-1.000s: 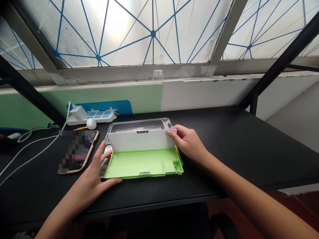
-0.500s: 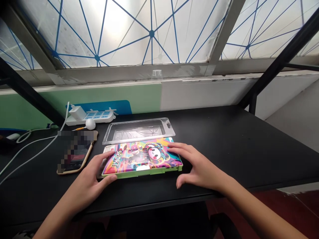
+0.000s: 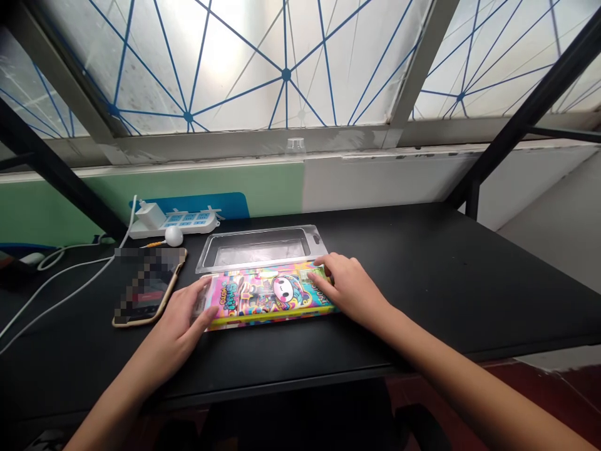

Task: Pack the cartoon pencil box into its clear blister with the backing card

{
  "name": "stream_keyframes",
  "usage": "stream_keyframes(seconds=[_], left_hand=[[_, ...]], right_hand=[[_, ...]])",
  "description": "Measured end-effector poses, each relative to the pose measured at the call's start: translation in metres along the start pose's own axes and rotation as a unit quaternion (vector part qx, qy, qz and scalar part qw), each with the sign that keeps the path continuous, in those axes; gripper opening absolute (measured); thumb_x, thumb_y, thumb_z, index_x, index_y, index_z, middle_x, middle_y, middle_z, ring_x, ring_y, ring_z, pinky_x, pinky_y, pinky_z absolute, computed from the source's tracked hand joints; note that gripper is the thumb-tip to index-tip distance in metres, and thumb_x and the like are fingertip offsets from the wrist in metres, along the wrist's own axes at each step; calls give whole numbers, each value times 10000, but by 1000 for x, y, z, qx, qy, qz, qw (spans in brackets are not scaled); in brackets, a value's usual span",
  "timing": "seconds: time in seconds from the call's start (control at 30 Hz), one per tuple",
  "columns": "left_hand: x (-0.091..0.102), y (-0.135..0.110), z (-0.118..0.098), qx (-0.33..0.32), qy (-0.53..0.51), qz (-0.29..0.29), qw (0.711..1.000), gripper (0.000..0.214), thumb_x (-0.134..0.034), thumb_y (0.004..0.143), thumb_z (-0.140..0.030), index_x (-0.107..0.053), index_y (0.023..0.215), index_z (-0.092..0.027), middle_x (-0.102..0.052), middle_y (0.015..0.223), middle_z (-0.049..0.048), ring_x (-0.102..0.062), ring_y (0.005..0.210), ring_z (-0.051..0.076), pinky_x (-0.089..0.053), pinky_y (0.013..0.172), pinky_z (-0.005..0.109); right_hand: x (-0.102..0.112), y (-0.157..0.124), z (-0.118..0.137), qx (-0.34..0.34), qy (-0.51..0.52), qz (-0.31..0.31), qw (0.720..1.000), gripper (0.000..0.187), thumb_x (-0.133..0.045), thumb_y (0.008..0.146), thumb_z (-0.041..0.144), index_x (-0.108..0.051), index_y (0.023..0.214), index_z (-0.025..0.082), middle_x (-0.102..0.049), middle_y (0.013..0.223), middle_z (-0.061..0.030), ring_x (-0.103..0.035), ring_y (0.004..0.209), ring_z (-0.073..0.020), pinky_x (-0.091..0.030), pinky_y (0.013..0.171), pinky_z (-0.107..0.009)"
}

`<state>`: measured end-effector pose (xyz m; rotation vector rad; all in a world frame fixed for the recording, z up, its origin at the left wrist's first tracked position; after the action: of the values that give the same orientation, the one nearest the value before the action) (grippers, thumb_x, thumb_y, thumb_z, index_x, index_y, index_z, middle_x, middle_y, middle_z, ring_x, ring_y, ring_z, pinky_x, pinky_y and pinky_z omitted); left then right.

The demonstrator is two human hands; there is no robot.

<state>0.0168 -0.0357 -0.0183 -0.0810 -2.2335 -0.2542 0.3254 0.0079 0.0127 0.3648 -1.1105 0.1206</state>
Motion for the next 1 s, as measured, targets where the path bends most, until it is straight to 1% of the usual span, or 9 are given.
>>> stream_keyframes(seconds=[0.17, 0.33, 0.4, 0.6, 0.7, 0.77, 0.87, 0.93, 1.0], left_hand=[[-8, -4, 2, -12, -9, 41, 999, 822, -584, 948, -540, -200, 1613, -244, -359, 1626, 156, -354, 1494, 330, -299, 1210, 553], [-8, -5, 6, -1, -34, 38, 999, 857, -617, 935, -488, -167, 1625, -250, -390, 1618, 153, -397, 1479, 319, -327, 1202, 510], [-8, -4, 8, 5, -42, 41, 998, 892, -627, 930, -478, -125, 1634, -260, -425, 1599, 151, -430, 1460, 317, -348, 1188, 502], [-8, -4, 7, -8, -48, 55, 997, 926, -611, 951, -455, -21, 1643, -280, -474, 1565, 144, -448, 1448, 300, -325, 1193, 501], [-8, -4, 4, -11, -45, 59, 997, 933, -600, 959, -454, 9, 1643, -279, -462, 1572, 144, -452, 1442, 297, -330, 1189, 494], [-6, -3, 1, -9, -39, 52, 998, 948, -603, 957, -466, 20, 1644, -266, -454, 1575, 143, -442, 1445, 297, -345, 1183, 481], [-1, -2, -7, -25, -33, 47, 998, 778, -534, 997, -498, -159, 1638, -265, -474, 1563, 114, -420, 1458, 288, -334, 1197, 458], [0, -2, -10, -37, -48, 62, 996, 571, -397, 1052, -507, -361, 1578, -288, -493, 1558, 75, -423, 1458, 274, -333, 1203, 443], [1, -2, -9, -33, -75, 73, 994, 530, -264, 1080, -505, -466, 1525, -302, -488, 1570, 43, -424, 1462, 268, -340, 1206, 444]], right_hand=[[3, 8, 40, 108, -92, -25, 990, 278, -501, 1012, 384, -699, 1066, 196, -685, 1064, -126, -629, 970, -287, -406, 822, -424], [-27, 26, 88, 158, -96, 47, 982, 304, -496, 1032, 412, -688, 1075, 180, -690, 1032, -118, -603, 967, -280, -401, 833, -416], [-38, 32, 99, 163, -93, 52, 981, 281, -497, 1035, 386, -680, 1027, 173, -683, 1007, -114, -591, 955, -274, -403, 832, -409], [-48, 42, 103, 161, -68, 25, 984, 218, -516, 1028, 309, -647, 936, 160, -663, 962, -106, -578, 915, -256, -421, 814, -388], [-45, 42, 103, 163, -66, 7, 984, 212, -520, 1023, 310, -644, 934, 163, -657, 952, -113, -560, 895, -264, -425, 806, -392], [-38, 41, 105, 171, -64, -29, 983, 228, -510, 1028, 332, -644, 951, 164, -655, 957, -123, -555, 899, -274, -430, 810, -399], [-20, 36, 110, 209, -36, -97, 972, 250, -482, 1040, 352, -647, 974, 175, -668, 961, -125, -569, 896, -274, -448, 818, -406], [-7, 31, 114, 241, -2, -117, 964, 237, -484, 1043, 342, -652, 962, 196, -683, 950, -104, -592, 885, -254, -459, 832, -406], [9, 21, 117, 270, 21, -136, 953, 217, -511, 1036, 331, -661, 933, 214, -692, 934, -80, -613, 879, -229, -461, 868, -409]])
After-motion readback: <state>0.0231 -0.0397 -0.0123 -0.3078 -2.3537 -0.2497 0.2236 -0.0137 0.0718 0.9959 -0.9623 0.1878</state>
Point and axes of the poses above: each hand's wrist, its own y-axis towards the middle knuckle, its own x-axis out of the back of the hand, z = x × y, the point moved 9 cm from there along y, towards the middle knuckle
